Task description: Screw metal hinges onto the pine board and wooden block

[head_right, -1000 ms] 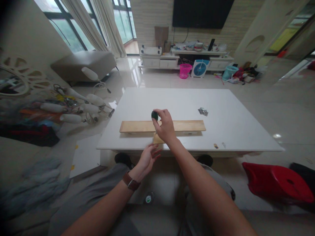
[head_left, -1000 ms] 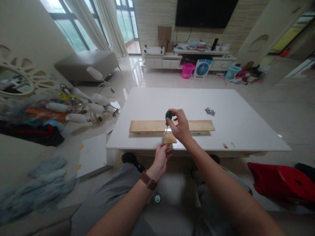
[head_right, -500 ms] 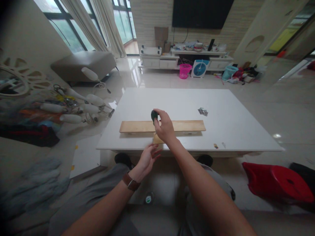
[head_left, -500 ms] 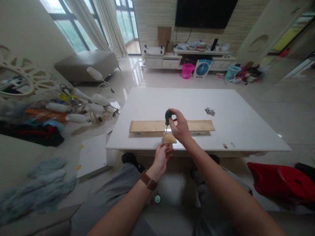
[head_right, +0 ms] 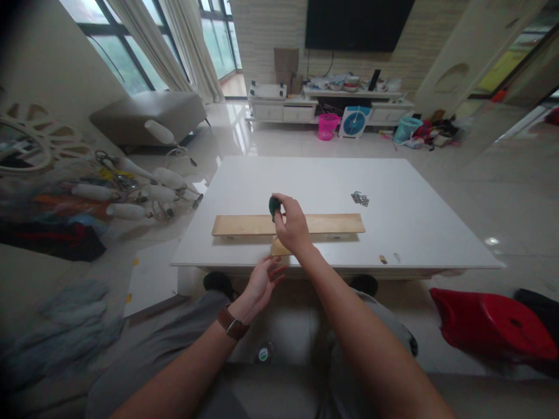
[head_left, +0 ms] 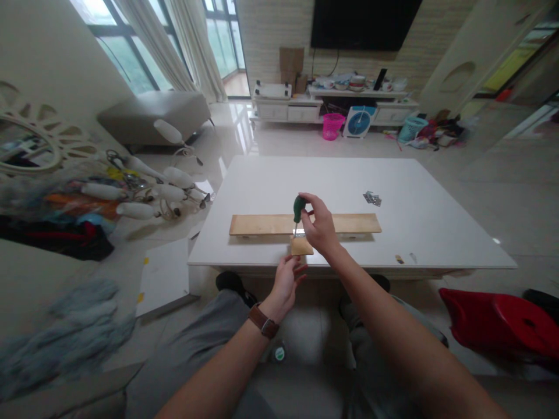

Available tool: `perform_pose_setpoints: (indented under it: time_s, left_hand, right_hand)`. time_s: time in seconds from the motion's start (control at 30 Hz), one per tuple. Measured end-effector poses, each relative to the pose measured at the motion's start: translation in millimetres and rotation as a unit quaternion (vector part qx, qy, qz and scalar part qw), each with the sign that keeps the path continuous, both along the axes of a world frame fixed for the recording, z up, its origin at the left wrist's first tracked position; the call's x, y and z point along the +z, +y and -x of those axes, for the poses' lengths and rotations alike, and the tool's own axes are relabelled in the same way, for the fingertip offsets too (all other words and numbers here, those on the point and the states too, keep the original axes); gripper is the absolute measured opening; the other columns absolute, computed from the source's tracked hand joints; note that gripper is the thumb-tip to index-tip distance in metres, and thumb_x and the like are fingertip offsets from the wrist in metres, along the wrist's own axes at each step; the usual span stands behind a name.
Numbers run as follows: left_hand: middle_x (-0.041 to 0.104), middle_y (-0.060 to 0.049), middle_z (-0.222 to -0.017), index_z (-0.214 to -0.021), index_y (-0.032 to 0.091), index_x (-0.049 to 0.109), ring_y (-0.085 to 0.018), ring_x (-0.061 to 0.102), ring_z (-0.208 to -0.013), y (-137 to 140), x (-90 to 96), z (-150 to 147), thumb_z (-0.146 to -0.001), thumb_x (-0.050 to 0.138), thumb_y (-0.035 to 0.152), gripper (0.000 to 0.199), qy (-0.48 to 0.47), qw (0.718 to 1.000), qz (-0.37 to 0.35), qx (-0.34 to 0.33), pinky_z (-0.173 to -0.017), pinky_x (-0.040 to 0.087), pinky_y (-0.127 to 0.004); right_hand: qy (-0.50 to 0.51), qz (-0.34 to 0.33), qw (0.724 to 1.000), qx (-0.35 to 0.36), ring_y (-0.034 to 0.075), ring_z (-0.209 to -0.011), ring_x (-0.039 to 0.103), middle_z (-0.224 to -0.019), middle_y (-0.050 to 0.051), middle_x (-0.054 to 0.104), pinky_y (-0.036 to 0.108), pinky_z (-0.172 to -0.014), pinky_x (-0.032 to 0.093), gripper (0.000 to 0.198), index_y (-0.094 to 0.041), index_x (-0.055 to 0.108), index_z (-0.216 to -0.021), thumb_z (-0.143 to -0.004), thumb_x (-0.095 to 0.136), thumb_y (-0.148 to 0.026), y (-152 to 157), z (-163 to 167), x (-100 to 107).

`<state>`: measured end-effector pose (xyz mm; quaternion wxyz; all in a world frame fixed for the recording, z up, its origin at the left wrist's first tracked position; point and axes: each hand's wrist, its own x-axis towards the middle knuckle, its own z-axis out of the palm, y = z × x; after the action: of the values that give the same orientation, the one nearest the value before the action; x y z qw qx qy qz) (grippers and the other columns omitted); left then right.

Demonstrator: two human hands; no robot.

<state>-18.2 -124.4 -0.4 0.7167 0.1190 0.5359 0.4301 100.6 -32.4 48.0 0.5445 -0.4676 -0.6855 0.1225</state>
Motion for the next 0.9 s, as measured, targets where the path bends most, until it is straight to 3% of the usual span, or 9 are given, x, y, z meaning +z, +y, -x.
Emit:
perform_pose_setpoints:
  time_s: [0.37, 0.63, 0.77, 0.9]
  left_hand:
    - [0.071, -0.008, -0.118, -0.105, 0.018, 0.061, -0.015, 0.073, -0.086, -1.0, 1.8, 0.9, -0.095, 0.060, 0.012, 0.011, 0.000, 1.000, -0.002, 0.001, -0.067, 0.053, -0.025]
    - [0.072, -0.007, -0.117, -0.108, 0.019, 0.062, -0.015, 0.072, -0.084, -0.1, 1.0, -0.4, -0.095, 0.061, 0.011, 0.015, 0.000, 1.000, 0.003, 0.004, -0.068, 0.053, -0.026]
    - [0.072, -0.007, -0.119, -0.108, 0.019, 0.062, -0.015, 0.072, -0.084, 0.2, 0.6, -0.6, -0.094, 0.060, 0.010, 0.017, 0.003, 1.000, 0.004, 0.005, -0.069, 0.053, -0.027]
    - [0.072, -0.008, -0.120, -0.107, 0.019, 0.062, -0.015, 0.072, -0.085, 0.0, -0.8, -0.1, -0.093, 0.061, 0.010, 0.016, 0.002, 1.000, 0.000, 0.005, -0.069, 0.053, -0.028]
  right_hand:
    - [-0.018, -0.013, 1.000, -0.017, 0.022, -0.096, 0.064, -0.106, 0.005, 0.061, 0.036, -0.074, 0.060, 0.037, -0.032, 0.067, -0.126, -0.093, 0.067, -0.016, -2.1, 0.1, 2.6]
    - [-0.009, -0.005, 1.000, -0.003, 0.026, -0.116, 0.068, -0.130, 0.009, 0.072, 0.042, -0.086, 0.064, 0.048, -0.031, 0.065, -0.138, -0.095, 0.054, -0.011, -0.3, -1.0, 0.0]
    - [-0.009, -0.017, 1.000, -0.009, 0.025, -0.109, 0.067, -0.120, 0.008, 0.072, 0.040, -0.081, 0.063, 0.044, -0.031, 0.066, -0.134, -0.096, 0.057, -0.012, 0.1, -1.4, 0.0]
    - [-0.017, -0.021, 0.999, -0.026, 0.023, -0.098, 0.064, -0.107, 0.005, 0.061, 0.040, -0.078, 0.060, 0.035, -0.033, 0.071, -0.125, -0.094, 0.066, -0.017, -1.0, -1.3, 2.1]
